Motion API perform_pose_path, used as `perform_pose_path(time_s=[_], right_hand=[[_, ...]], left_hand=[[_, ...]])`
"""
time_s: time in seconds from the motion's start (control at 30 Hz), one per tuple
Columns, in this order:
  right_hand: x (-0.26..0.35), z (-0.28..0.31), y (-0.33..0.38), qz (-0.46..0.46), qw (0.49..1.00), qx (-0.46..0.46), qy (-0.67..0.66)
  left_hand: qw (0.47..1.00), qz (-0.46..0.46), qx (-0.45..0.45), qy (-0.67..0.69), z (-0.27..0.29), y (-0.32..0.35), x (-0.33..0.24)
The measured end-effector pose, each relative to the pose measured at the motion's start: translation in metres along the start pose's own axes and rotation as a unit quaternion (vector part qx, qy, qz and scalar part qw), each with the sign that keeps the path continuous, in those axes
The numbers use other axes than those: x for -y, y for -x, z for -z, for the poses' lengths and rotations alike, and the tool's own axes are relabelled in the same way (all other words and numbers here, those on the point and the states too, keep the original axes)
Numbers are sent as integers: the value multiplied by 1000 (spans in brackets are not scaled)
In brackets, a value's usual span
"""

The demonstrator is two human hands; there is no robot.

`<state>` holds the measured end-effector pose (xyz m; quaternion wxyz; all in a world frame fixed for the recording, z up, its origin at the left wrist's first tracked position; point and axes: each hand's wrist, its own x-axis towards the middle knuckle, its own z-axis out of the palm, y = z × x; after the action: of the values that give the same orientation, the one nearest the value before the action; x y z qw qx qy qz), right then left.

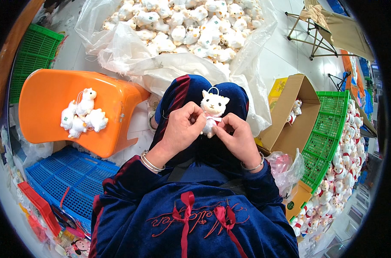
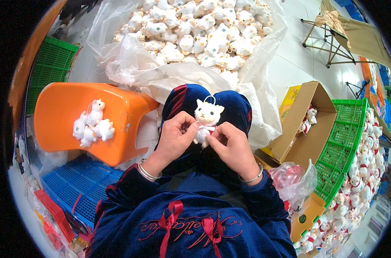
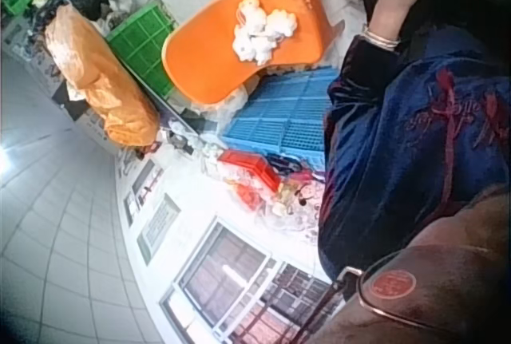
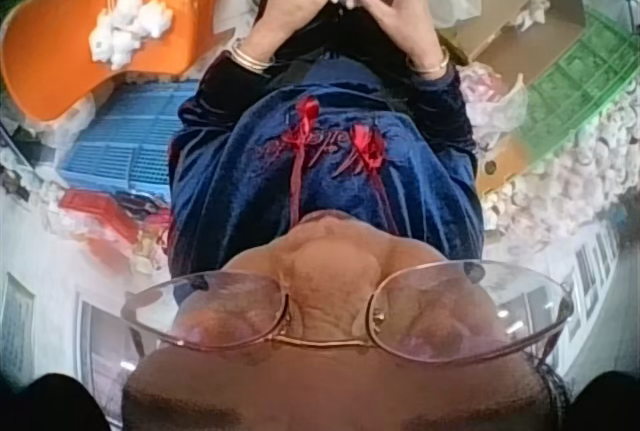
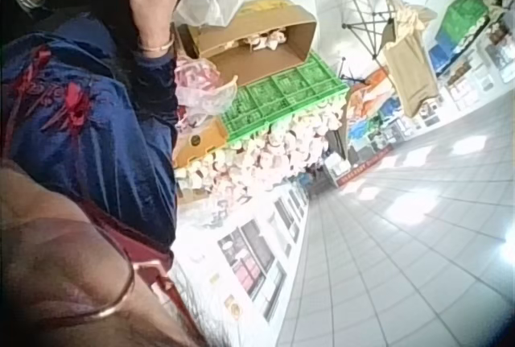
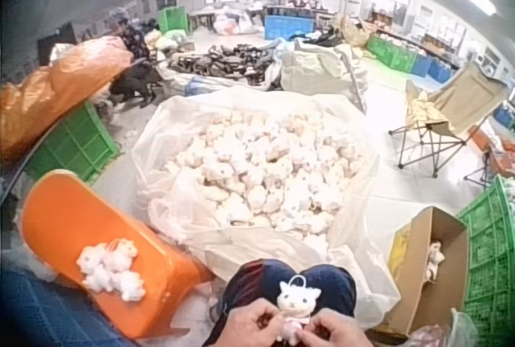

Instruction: The person sits on the floor and ties red ribbons around the necks of small white plush toys. They pick up each toy, wrap the ribbon, and adjust the knot before placing the finished item aside.

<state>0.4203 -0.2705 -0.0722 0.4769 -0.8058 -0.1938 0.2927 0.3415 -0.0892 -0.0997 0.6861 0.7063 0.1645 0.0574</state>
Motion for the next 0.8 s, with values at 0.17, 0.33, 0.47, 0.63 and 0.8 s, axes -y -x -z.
perform_pose_path(time_s=[0.17, 0.33, 0.47, 0.63, 0.8], right_hand=[[-4, 10, -3, -33, 998, 39, -34], [2, 21, -9, 14, 997, 36, 64], [9, 20, -9, -12, 998, 17, 55], [7, 14, -9, -38, 998, 9, -40], [10, 14, -10, -51, 998, 40, -28]], left_hand=[[1000, -25, -4, -19, -1, 1, -3], [999, -36, -19, 33, -10, 9, 11], [999, -40, -23, -13, -9, 7, 9], [999, -26, -23, -7, -8, 6, 9], [1000, 13, 19, 14, -2, 2, 1]])
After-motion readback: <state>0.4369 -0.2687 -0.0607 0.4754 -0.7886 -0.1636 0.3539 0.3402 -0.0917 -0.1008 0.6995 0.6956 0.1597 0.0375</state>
